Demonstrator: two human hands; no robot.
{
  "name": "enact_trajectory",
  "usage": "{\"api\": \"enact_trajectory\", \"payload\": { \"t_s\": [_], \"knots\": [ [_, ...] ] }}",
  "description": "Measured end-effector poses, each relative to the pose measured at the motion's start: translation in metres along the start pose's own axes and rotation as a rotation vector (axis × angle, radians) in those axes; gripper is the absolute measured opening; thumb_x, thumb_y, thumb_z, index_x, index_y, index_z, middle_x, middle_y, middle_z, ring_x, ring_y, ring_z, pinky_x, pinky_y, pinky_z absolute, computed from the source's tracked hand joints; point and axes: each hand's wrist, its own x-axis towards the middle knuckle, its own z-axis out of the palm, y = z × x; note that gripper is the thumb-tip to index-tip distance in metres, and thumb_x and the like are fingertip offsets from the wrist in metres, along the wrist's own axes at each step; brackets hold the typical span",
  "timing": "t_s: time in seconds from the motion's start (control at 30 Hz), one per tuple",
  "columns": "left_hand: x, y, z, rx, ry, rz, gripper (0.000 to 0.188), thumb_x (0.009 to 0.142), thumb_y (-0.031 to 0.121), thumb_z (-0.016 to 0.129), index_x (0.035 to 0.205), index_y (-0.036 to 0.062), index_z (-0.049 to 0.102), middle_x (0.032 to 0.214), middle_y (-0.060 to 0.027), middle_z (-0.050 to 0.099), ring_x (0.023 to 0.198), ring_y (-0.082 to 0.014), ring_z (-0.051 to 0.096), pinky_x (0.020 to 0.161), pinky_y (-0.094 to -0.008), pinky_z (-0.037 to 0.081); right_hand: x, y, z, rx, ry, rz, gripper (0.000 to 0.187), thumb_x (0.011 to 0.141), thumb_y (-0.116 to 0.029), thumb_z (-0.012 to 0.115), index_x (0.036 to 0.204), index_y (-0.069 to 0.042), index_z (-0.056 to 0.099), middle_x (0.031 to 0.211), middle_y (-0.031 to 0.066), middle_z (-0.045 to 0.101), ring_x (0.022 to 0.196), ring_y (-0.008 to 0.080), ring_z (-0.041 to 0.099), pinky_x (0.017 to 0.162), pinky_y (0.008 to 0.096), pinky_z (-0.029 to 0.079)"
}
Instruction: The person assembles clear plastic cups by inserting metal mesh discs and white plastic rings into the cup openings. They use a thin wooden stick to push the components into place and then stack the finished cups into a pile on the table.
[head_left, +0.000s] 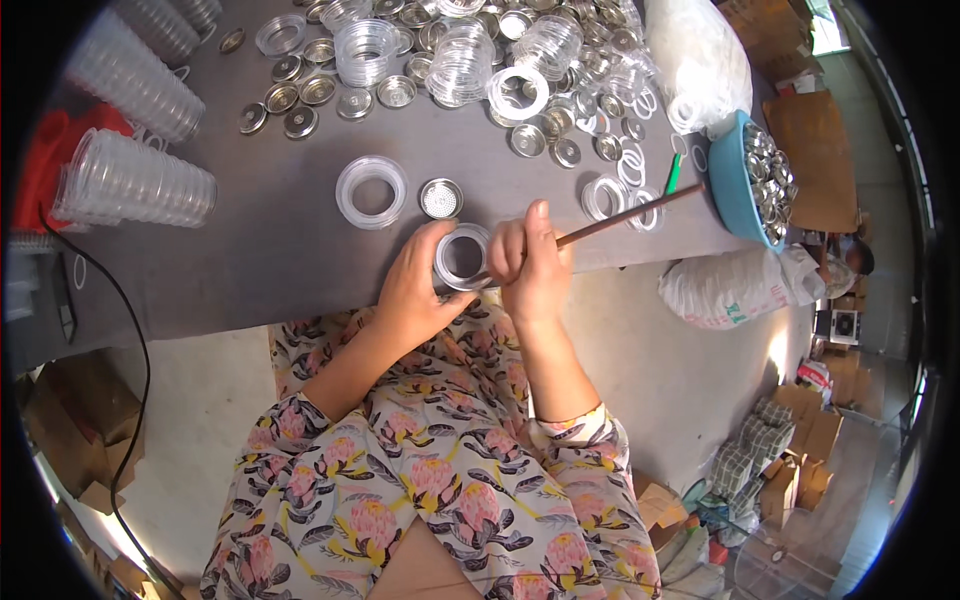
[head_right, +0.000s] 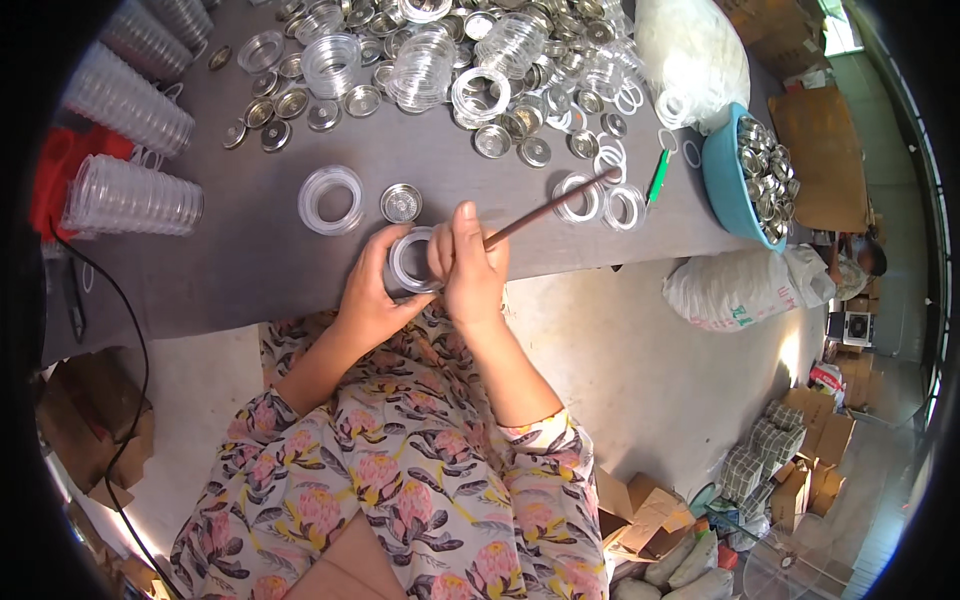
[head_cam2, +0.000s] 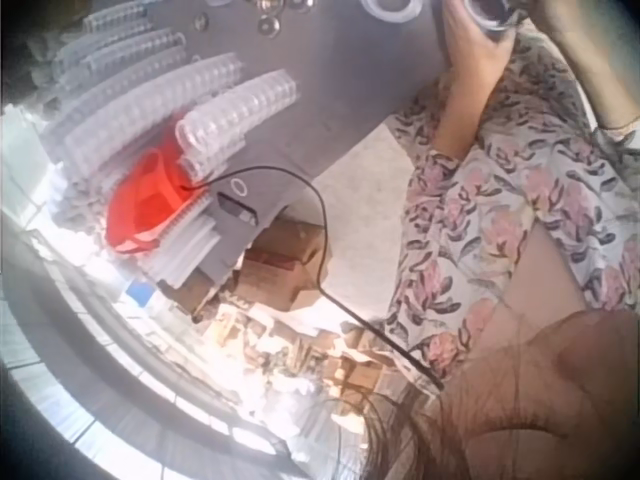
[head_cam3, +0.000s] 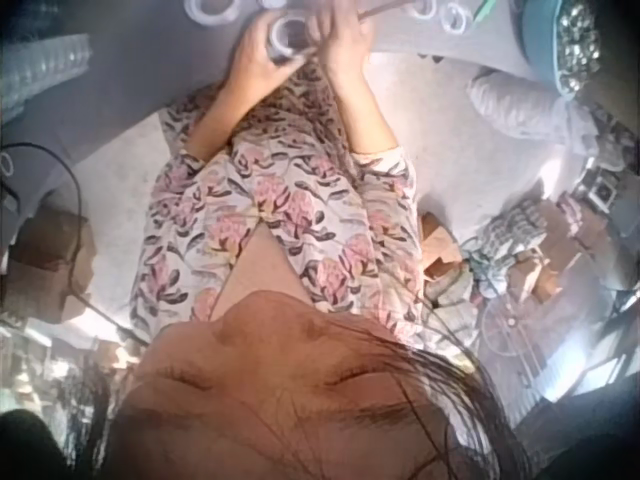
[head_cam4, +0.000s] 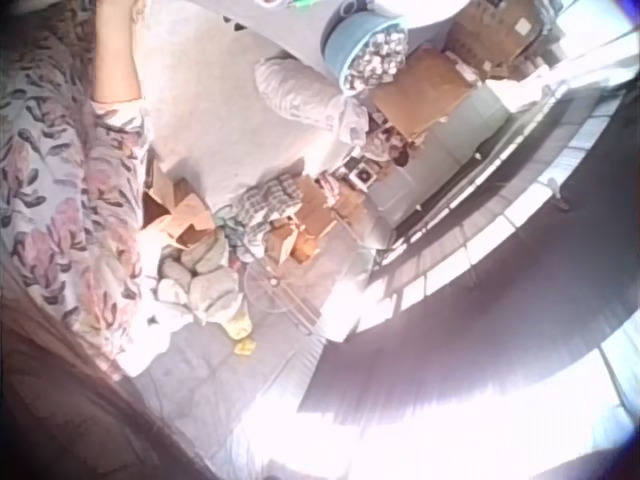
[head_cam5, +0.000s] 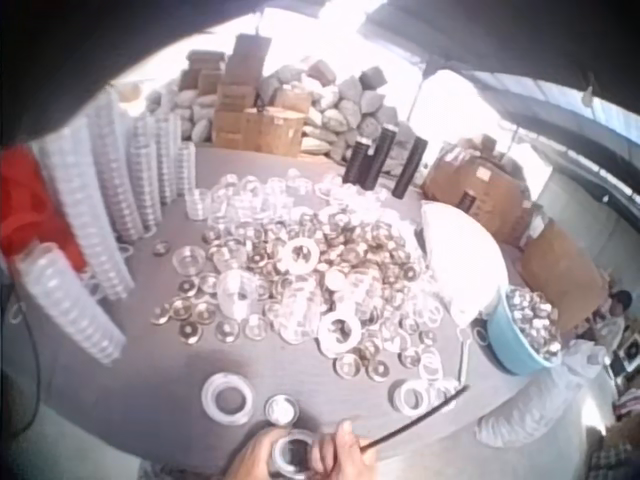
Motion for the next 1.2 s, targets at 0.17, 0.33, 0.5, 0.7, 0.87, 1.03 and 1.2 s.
{"api": "enact_trajectory", "payload": {
  "t_s": [0.17,0.33,0.5,0.7,0.87,1.03,1.2],
  "knots": [
    [0.0,0.003,-0.001,0.02,-0.008,0.013,0.072,0.062,0.011,0.076,0.122,0.0011,0.038,0.118,-0.0182,0.049,0.11,-0.0361,0.048,0.092,-0.042,0.04,0.021,0.021,0.008,0.137,0.12,-0.228,0.057,0.097,-0.034,0.037,0.046,-0.013,0.025,0.04,-0.0007,0.025,0.036,0.0119,0.023,0.037,0.0268,0.02],
    [-0.002,0.001,0.0,0.009,0.01,0.014,0.073,0.062,0.012,0.077,0.123,0.0007,0.038,0.119,-0.0186,0.049,0.111,-0.036,0.048,0.093,-0.0425,0.039,0.014,-0.002,0.001,-0.22,0.001,-0.219,0.057,0.097,-0.034,0.037,0.045,-0.011,0.027,0.04,0.0004,0.028,0.036,0.0106,0.023,0.037,0.0269,0.019],
    [-0.002,0.002,-0.001,0.035,-0.005,0.015,0.074,0.063,0.012,0.076,0.125,0.0008,0.038,0.12,-0.0191,0.048,0.112,-0.0363,0.047,0.093,-0.0427,0.039,-0.004,0.001,-0.002,0.081,0.058,-0.049,0.056,0.098,-0.032,0.035,0.047,-0.011,0.028,0.043,-0.0008,0.028,0.039,0.0105,0.026,0.037,0.0264,0.02],
    [0.007,0.03,-0.051,0.165,0.215,0.144,0.073,0.06,0.005,0.078,0.124,0.002,0.044,0.122,-0.0154,0.05,0.113,-0.0273,0.05,0.096,-0.0364,0.039,-0.007,-0.062,0.003,0.142,0.048,-0.605,0.057,0.097,-0.04,0.029,0.046,-0.016,0.026,0.042,-0.0038,0.022,0.038,0.0095,0.013,0.038,0.0248,0.016],
    [0.041,0.016,-0.092,0.224,0.214,-0.098,0.068,0.064,0.013,0.075,0.124,0.004,0.044,0.123,-0.0143,0.049,0.114,-0.0291,0.048,0.101,-0.0425,0.033,0.027,-0.045,-0.015,-0.51,0.203,-0.228,0.05,0.097,-0.027,0.039,0.053,-0.006,0.051,0.048,0.0017,0.045,0.042,0.0117,0.038,0.043,0.0245,0.028],
    [0.044,0.01,-0.09,0.531,0.117,0.02,0.068,0.065,0.019,0.074,0.125,0.0054,0.044,0.123,-0.0122,0.05,0.115,-0.0282,0.047,0.103,-0.0527,0.025,0.04,-0.02,-0.069,-1.265,0.447,-0.238,0.021,0.085,-0.019,0.054,0.08,-0.002,0.064,0.07,0.011,0.059,0.065,0.0248,0.059,0.061,0.0351,0.044],
    [0.039,0.002,-0.079,0.415,0.276,0.112,0.068,0.063,0.014,0.074,0.124,0.0037,0.045,0.121,-0.0131,0.051,0.115,-0.0301,0.047,0.103,-0.0531,0.024,0.027,-0.013,-0.126,-1.646,0.529,-0.251,0.017,0.08,-0.018,0.06,0.093,-0.007,0.065,0.089,0.0112,0.062,0.081,0.03,0.061,0.069,0.0395,0.047]
  ]
}}
